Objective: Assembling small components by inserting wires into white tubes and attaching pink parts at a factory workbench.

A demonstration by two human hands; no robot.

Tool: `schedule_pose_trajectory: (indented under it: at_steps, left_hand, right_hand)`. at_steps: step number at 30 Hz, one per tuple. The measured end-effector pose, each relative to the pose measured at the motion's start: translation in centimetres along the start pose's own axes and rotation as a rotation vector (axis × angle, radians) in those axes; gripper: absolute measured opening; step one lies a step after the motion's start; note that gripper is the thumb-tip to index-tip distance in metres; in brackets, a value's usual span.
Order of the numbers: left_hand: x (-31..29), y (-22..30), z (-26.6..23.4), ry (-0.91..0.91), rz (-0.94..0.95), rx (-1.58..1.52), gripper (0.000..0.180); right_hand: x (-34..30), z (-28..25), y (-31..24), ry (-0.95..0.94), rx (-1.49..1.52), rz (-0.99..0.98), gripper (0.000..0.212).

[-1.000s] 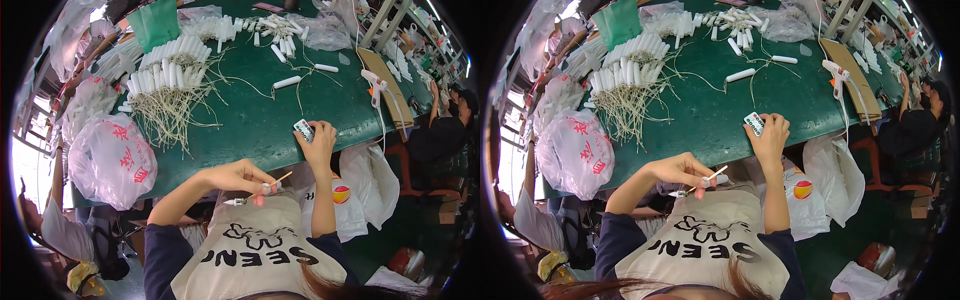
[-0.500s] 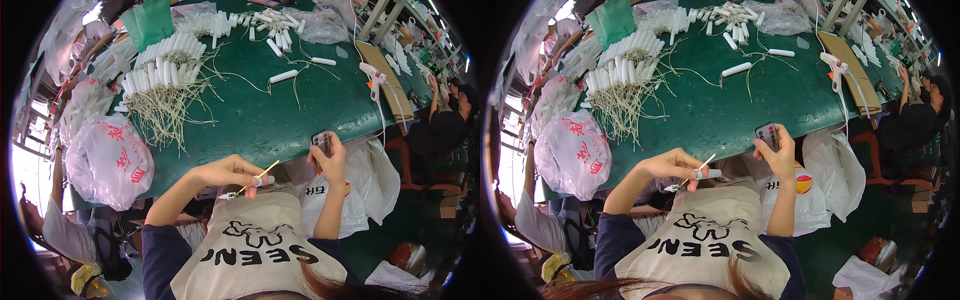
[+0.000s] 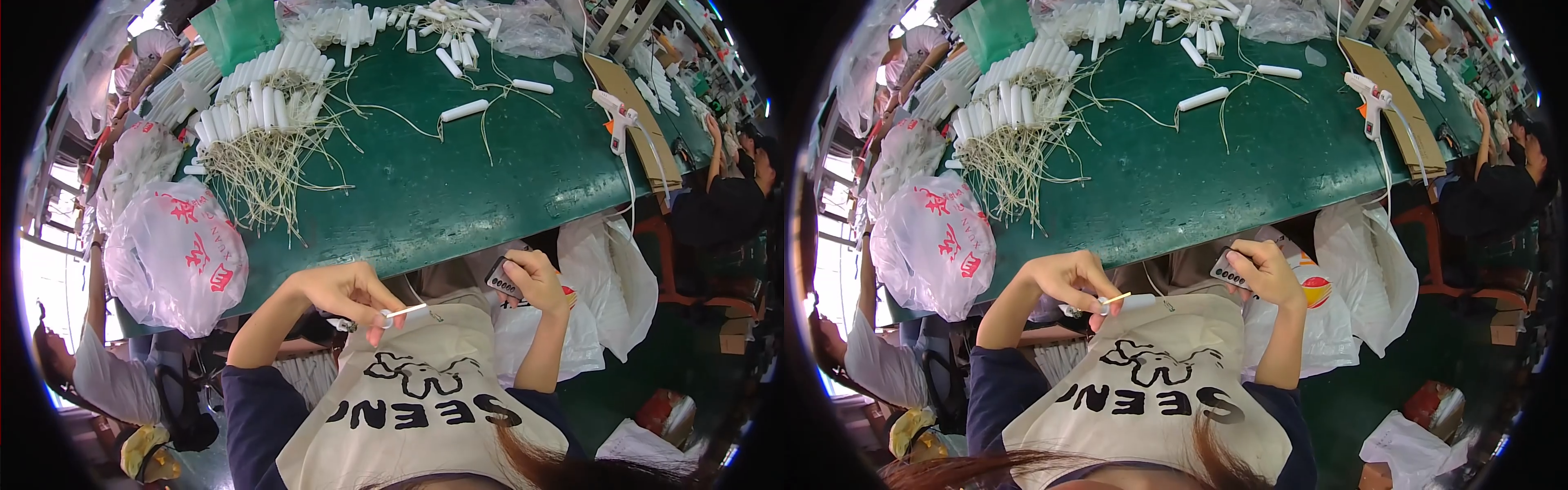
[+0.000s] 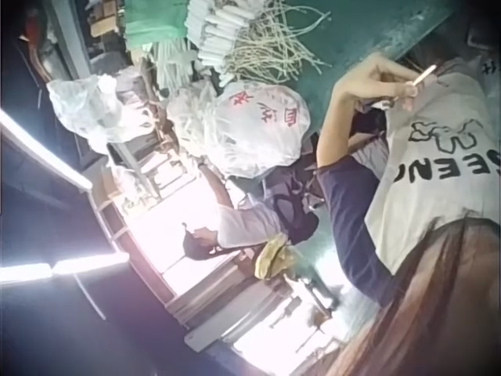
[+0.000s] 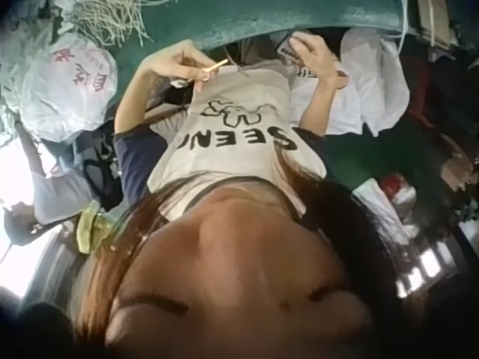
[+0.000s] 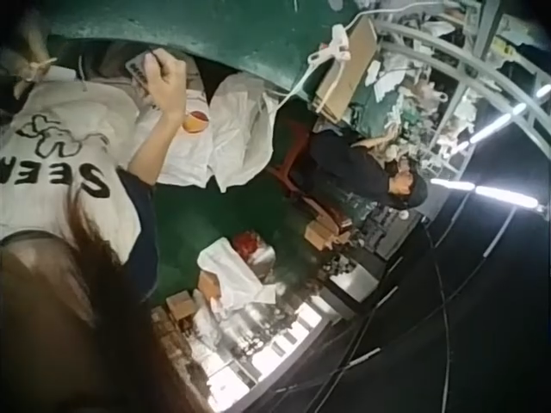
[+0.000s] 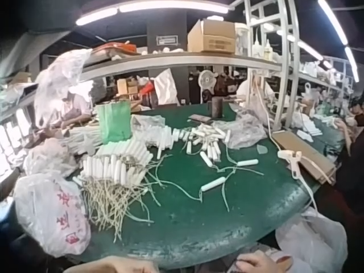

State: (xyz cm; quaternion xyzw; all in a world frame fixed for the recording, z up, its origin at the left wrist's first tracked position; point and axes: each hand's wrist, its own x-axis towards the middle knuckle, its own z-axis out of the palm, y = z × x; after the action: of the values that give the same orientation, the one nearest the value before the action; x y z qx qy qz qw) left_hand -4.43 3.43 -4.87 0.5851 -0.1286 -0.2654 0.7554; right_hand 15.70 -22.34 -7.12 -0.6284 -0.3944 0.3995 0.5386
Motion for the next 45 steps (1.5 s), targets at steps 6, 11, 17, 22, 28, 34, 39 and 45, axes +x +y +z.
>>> schedule_pose_trajectory:
  at_steps: [6, 11, 17, 22, 28, 34, 39, 45]
  left_hand:
    - [-0.1, -0.5, 0.8, -0.016, -0.104, -0.024, 0.02]
    - [0.1, -1.9, 2.0, 0.016, -0.255, -0.016, 0.021]
    - [0.9, -4.1, 3.7, 0.122, -0.376, 0.026, 0.028]
    - [1.4, -6.7, 4.2, 0.157, -0.394, 0.007, 0.029]
    - [1.8, -7.1, 4.9, 0.194, -0.419, -0.004, 0.028]
    - [1.8, -7.9, 5.1, 0.194, -0.377, -0.024, 0.026]
    - [1.9, -7.4, 5.0, 0.196, -0.394, -0.011, 0.026]
    - [2.0, -7.5, 4.9, 0.174, -0.401, -0.026, 0.026]
  right_hand:
    - [0.3, 0.4, 0.6, 0.02, -0.022, -0.051, 0.026]
    - [-0.1, 0.6, 1.0, 0.07, -0.013, -0.033, 0.025]
    - [-0.5, 0.6, 0.9, 0.094, -0.009, -0.027, 0.026]
    - [-0.3, 1.0, 0.7, 0.125, -0.01, -0.032, 0.027]
    - [-0.3, 1.2, 0.6, 0.144, -0.039, -0.046, 0.026]
    - [-0.2, 1.3, 0.7, 0.133, -0.032, -0.033, 0.026]
    - [-0.4, 1.1, 1.1, 0.098, -0.074, -0.018, 0.028]
    - [-0.3, 1.0, 1.1, 0.058, -0.145, -0.004, 0.03]
